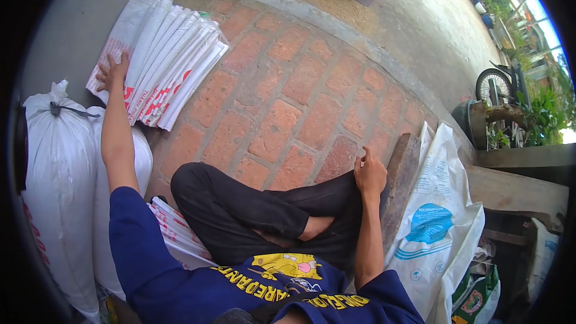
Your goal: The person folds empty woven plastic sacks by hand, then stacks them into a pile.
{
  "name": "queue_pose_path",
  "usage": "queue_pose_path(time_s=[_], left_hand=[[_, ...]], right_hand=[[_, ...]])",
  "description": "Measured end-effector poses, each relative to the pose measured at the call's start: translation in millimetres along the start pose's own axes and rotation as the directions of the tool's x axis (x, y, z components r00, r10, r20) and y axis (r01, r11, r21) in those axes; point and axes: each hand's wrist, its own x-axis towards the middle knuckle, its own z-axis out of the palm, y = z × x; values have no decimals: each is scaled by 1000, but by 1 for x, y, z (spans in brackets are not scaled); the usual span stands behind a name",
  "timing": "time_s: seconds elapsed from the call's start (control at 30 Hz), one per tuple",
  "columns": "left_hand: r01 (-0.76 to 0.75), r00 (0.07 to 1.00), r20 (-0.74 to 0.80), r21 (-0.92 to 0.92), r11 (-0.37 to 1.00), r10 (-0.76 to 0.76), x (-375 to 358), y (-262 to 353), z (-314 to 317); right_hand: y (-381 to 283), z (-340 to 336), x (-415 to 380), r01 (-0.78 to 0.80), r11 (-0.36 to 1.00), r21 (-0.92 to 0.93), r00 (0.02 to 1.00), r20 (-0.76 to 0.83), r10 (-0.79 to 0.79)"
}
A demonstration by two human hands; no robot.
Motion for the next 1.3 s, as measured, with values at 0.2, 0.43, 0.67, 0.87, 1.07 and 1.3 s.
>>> queue_pose_path(time_s=[0.2,0.43,0.67,0.87,1.07,1.3], left_hand=[[-204,931,245,-262,943,269,125,-24,9],[-812,568,-600,-300,500,563,-176,17,-129],[-750,637,-95,-305,586,765,-489,-71,-142],[-802,400,-18,-492,340,916,-535,-122,-161],[-223,955,-258,-297,928,147,-492,-208,-172],[82,996,48,-216,973,-74,-493,-259,-112]], right_hand=[[7,-6,-8,30,997,71,999,-35,-27],[12,-13,-22,-21,991,132,998,-51,28],[16,-7,-30,-101,975,-199,994,-60,91],[67,11,64,91,991,94,619,775,-130],[117,33,88,-176,858,484,439,818,-371],[127,47,100,1,862,507,518,737,-434]])
